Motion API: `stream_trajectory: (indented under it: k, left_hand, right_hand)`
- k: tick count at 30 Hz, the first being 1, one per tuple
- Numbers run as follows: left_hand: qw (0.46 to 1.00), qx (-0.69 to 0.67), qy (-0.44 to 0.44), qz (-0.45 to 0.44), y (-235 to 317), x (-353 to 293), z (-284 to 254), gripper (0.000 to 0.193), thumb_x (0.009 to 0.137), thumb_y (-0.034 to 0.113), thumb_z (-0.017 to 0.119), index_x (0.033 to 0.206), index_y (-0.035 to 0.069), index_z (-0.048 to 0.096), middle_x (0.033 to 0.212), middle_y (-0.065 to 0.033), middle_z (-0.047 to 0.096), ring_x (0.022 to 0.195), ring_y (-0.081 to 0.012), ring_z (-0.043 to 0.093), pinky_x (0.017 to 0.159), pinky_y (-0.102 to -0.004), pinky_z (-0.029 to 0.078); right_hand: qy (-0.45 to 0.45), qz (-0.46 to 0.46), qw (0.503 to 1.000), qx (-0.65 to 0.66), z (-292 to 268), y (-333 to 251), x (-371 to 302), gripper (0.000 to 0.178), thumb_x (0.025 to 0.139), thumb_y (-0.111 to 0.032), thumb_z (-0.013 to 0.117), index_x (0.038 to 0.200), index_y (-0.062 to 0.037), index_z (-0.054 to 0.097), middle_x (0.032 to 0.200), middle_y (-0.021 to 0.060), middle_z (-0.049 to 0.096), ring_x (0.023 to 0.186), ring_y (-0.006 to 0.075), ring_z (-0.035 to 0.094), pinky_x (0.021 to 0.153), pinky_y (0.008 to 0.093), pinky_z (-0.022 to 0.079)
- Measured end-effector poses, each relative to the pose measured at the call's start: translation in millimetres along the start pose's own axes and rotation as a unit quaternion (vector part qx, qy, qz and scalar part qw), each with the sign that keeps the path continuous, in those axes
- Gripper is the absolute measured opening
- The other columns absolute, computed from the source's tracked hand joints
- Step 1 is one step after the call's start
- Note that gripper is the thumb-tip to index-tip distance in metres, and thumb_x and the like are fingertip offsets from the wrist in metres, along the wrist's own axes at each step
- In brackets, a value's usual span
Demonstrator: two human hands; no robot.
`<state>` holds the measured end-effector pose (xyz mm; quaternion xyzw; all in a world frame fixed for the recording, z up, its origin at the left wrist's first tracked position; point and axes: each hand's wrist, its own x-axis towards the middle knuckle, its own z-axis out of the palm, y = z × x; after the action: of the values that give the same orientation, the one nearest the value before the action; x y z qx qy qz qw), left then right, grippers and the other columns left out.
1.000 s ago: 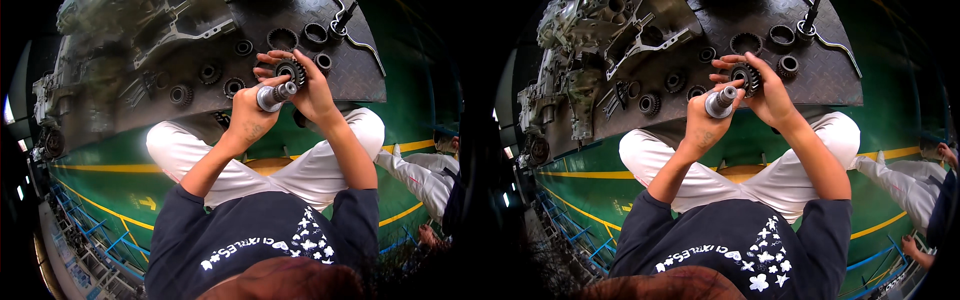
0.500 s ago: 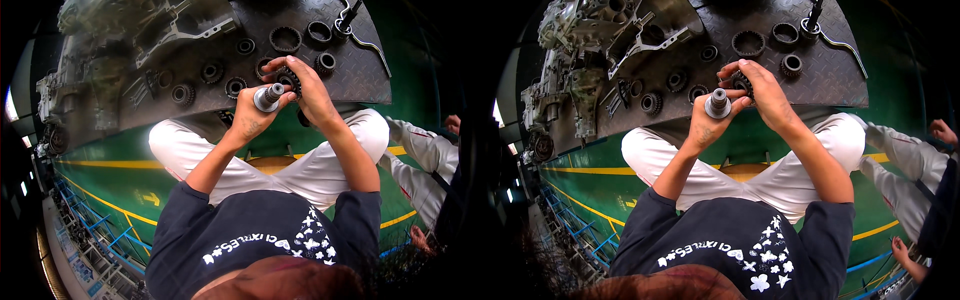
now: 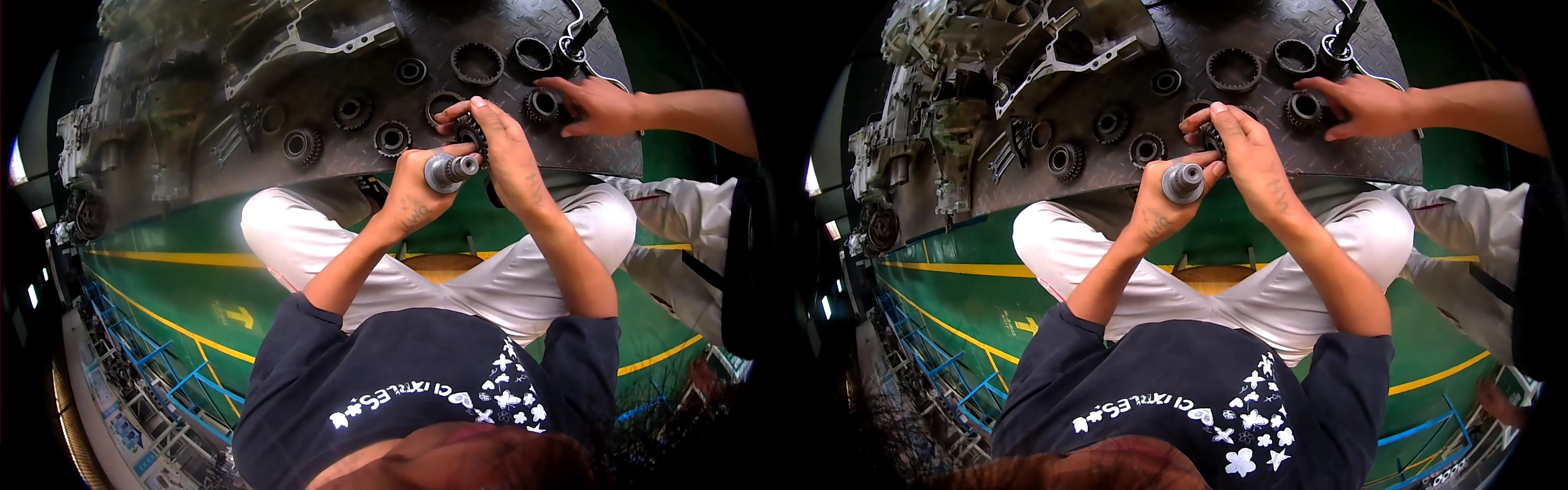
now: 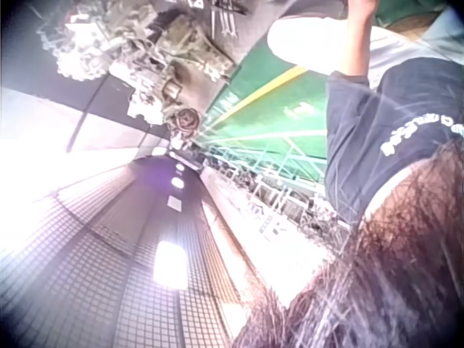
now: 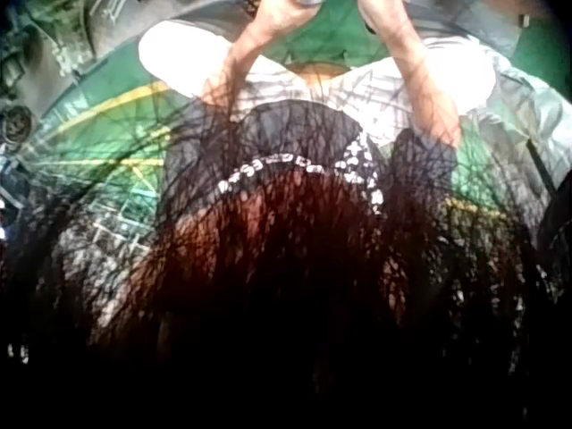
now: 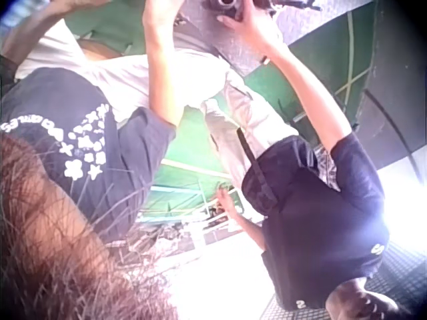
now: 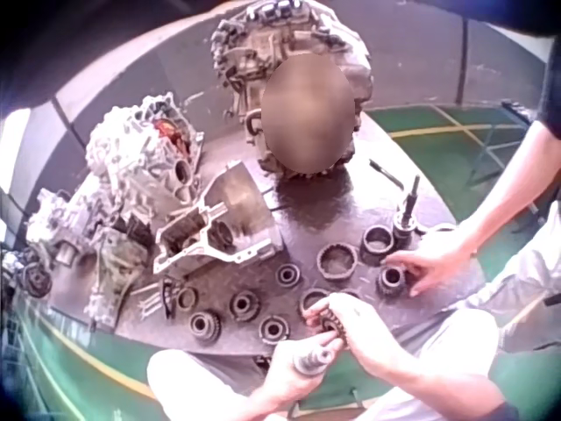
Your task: The person assembles a transmission shaft by picking up gears, rings, and bearings from the table and fitting them onto the shaft by hand.
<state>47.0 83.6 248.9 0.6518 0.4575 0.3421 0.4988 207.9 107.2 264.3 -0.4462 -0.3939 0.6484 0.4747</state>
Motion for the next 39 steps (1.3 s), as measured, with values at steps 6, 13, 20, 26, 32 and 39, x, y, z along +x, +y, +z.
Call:
stream_trajectory:
  k: [6,13,20,26,32,39]
  left_hand:
    - [0.997,0.026,0.046,0.050,-0.6,-3.8,4.5,0.020,0.099,0.011,0.072,0.112,-0.004,0.075,0.073,-0.0070,0.067,0.069,-0.0053,0.054,0.064,-0.0255,0.050]
    - [0.993,0.049,0.080,0.070,2.1,-8.7,9.6,0.016,0.099,0.010,0.073,0.108,-0.003,0.076,0.073,-0.0081,0.069,0.065,-0.0071,0.055,0.063,-0.0260,0.050]
    - [0.986,0.032,0.138,0.083,1.0,-11.0,13.8,0.014,0.096,0.008,0.075,0.106,-0.003,0.077,0.075,-0.0124,0.073,0.062,-0.0097,0.062,0.062,-0.0269,0.052]
    - [0.989,-0.019,0.139,0.055,4.0,-13.1,-13.4,0.018,0.098,0.013,0.076,0.108,-0.002,0.078,0.080,-0.0058,0.075,0.066,-0.0068,0.062,0.063,-0.0246,0.051]
    - [0.970,-0.190,0.026,-0.151,20.1,-16.9,-56.4,0.023,0.101,0.023,0.074,0.111,0.003,0.080,0.069,0.0068,0.060,0.062,-0.0032,0.053,0.053,-0.0221,0.043]
    - [0.966,-0.179,0.017,-0.188,26.1,-11.1,-49.2,0.027,0.098,0.027,0.077,0.111,0.003,0.080,0.077,0.0043,0.066,0.063,-0.0034,0.054,0.055,-0.0212,0.042]
  right_hand:
    - [0.023,0.004,1.000,0.017,3.5,8.0,0.4,0.045,0.113,-0.037,0.046,0.111,0.0009,0.069,0.102,0.0101,0.070,0.090,0.0161,0.066,0.085,0.0299,0.055]
    - [0.028,0.001,0.999,0.018,8.1,10.6,-1.0,0.043,0.113,-0.035,0.046,0.107,0.0002,0.069,0.099,0.0071,0.068,0.090,0.0138,0.064,0.085,0.0290,0.053]
    - [0.053,-0.005,0.998,0.026,5.7,11.5,-0.1,0.042,0.113,-0.033,0.046,0.105,0.0004,0.070,0.098,0.0049,0.068,0.093,0.0112,0.062,0.086,0.0285,0.052]
    - [0.060,0.023,0.994,0.084,-14.4,-12.4,3.8,0.033,0.110,-0.031,0.052,0.112,-0.0060,0.073,0.103,0.0027,0.071,0.094,0.0111,0.067,0.074,0.0284,0.055]
    - [-0.159,0.010,0.984,-0.085,-14.8,-30.5,-8.4,0.065,0.098,-0.036,0.074,0.153,-0.0081,0.054,0.135,0.0087,0.067,0.091,0.0083,0.063,0.072,0.0231,0.052]
    - [-0.109,-0.011,0.975,-0.194,-1.9,-40.2,-16.1,0.041,0.094,-0.021,0.080,0.129,-0.0012,0.073,0.116,0.0097,0.076,0.105,0.0136,0.068,0.096,0.0305,0.053]
